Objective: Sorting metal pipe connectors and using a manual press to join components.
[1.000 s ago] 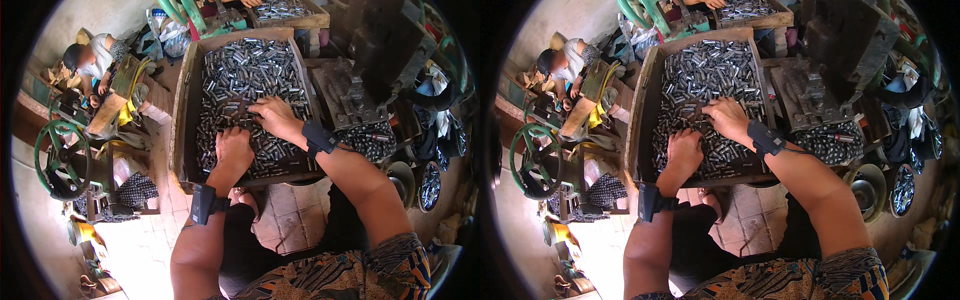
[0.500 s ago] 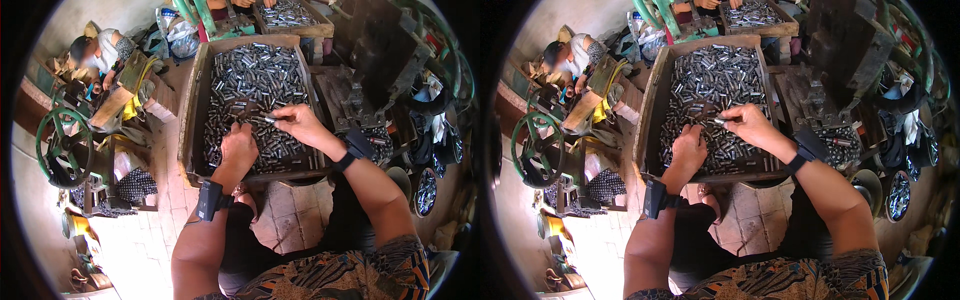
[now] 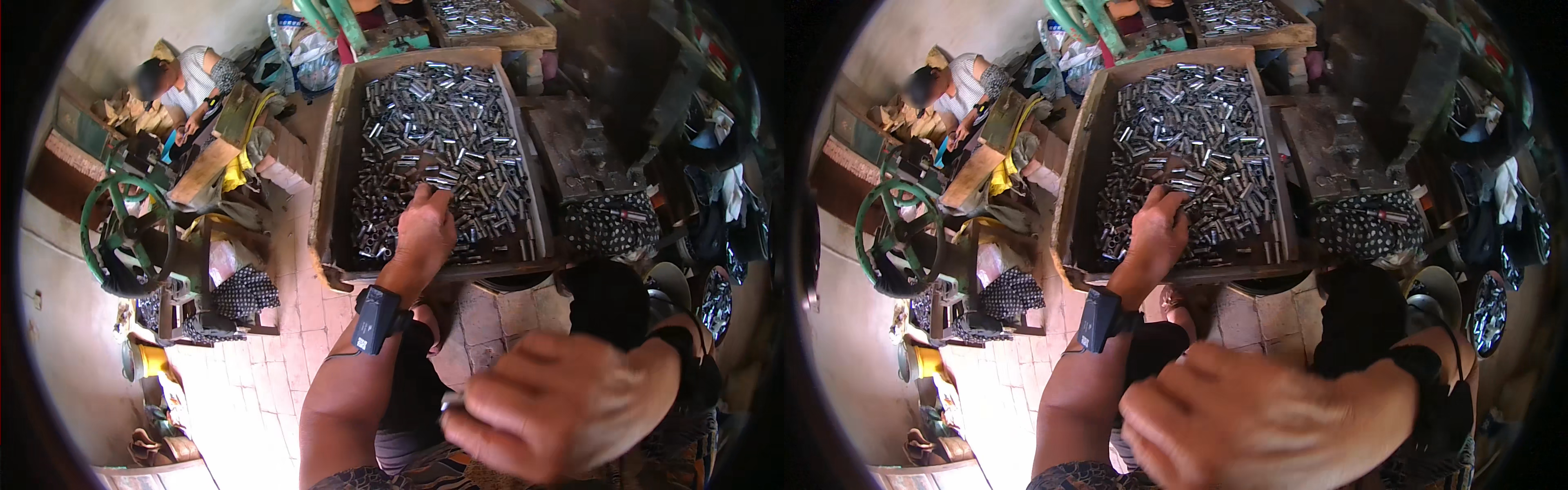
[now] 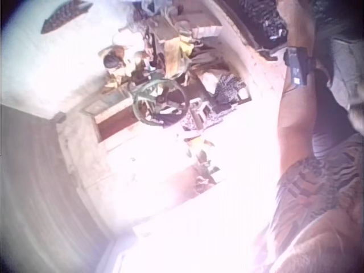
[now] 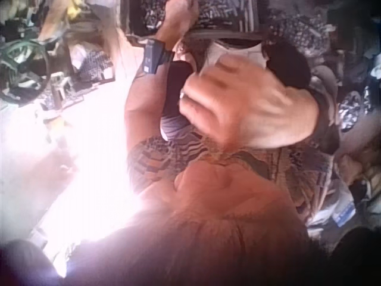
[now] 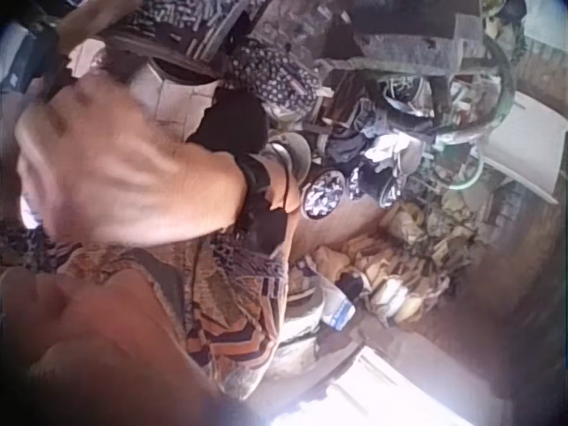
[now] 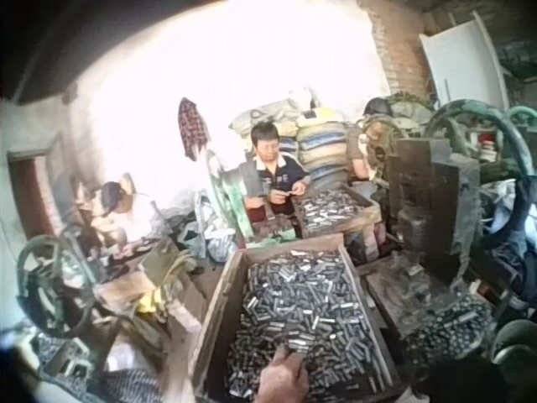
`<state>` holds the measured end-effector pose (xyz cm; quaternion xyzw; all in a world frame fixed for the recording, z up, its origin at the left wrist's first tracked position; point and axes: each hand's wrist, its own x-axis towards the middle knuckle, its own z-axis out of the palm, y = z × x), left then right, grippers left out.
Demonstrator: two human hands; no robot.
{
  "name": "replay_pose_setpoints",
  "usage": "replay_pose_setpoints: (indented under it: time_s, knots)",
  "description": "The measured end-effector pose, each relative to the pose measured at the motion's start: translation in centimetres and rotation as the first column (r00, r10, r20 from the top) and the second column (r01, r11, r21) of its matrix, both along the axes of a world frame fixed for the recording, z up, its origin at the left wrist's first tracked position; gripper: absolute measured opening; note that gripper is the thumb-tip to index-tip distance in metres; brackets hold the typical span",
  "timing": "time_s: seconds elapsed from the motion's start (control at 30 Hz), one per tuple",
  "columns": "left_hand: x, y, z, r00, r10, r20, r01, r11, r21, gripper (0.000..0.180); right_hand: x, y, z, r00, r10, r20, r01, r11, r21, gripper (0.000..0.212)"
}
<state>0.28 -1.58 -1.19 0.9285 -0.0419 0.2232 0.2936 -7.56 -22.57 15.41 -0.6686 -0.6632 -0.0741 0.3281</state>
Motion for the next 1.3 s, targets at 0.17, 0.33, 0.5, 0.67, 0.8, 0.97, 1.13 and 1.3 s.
replay_pose_setpoints:
  time_s: [0.17,0.33,0.5,0.67,0.8,0.97,1.13,1.3]
  knots:
    - [0.2,-1.4,0.2,1.0,-0.013,-0.02,0.014,1.0,0.017,0.027,-1.6,-1.6,1.9,0.984,0.029,0.176,-0.023,0.999,-0.038,0.015]
    - [-0.2,-1.8,-0.4,1.0,-0.015,0.023,0.014,1.0,0.023,0.026,-1.3,-1.3,3.7,0.96,0.139,0.245,-0.113,0.987,-0.116,0.016]
    - [-0.8,-1.9,0.6,0.999,0.019,-0.029,-0.018,0.999,0.04,0.025,-4.1,-1.5,3.4,0.987,-0.005,0.158,0.013,0.999,-0.046,0.011]
    - [-1.2,-2.4,1.4,0.997,0.046,-0.057,-0.045,0.999,0.031,0.024,-5.0,-4.0,4.5,0.992,-0.065,0.109,0.075,0.993,-0.096,0.009]
    - [-1.3,-2.2,0.8,0.999,0.05,-0.014,-0.051,0.997,-0.055,0.025,-4.5,-3.5,3.3,0.995,-0.025,0.099,0.035,0.994,-0.099,0.015]
    - [-0.9,-1.4,-1.1,0.992,0.011,-0.122,-0.051,0.944,-0.327,0.023,-3.2,-2.1,3.3,0.977,0.105,0.184,-0.063,0.974,-0.218,0.013]
    - [-1.0,-2.5,1.2,0.971,-0.204,-0.12,-0.016,0.45,-0.893,0.013,3.7,-1.1,-0.5,0.975,-0.224,-0.006,0.224,0.974,0.015,0.015]
    - [-1.5,-3.1,3.2,0.951,-0.275,-0.144,-0.073,0.25,-0.965,0.012,11.2,-0.4,-10.6,0.496,-0.138,-0.857,0.386,0.919,0.075,0.023]
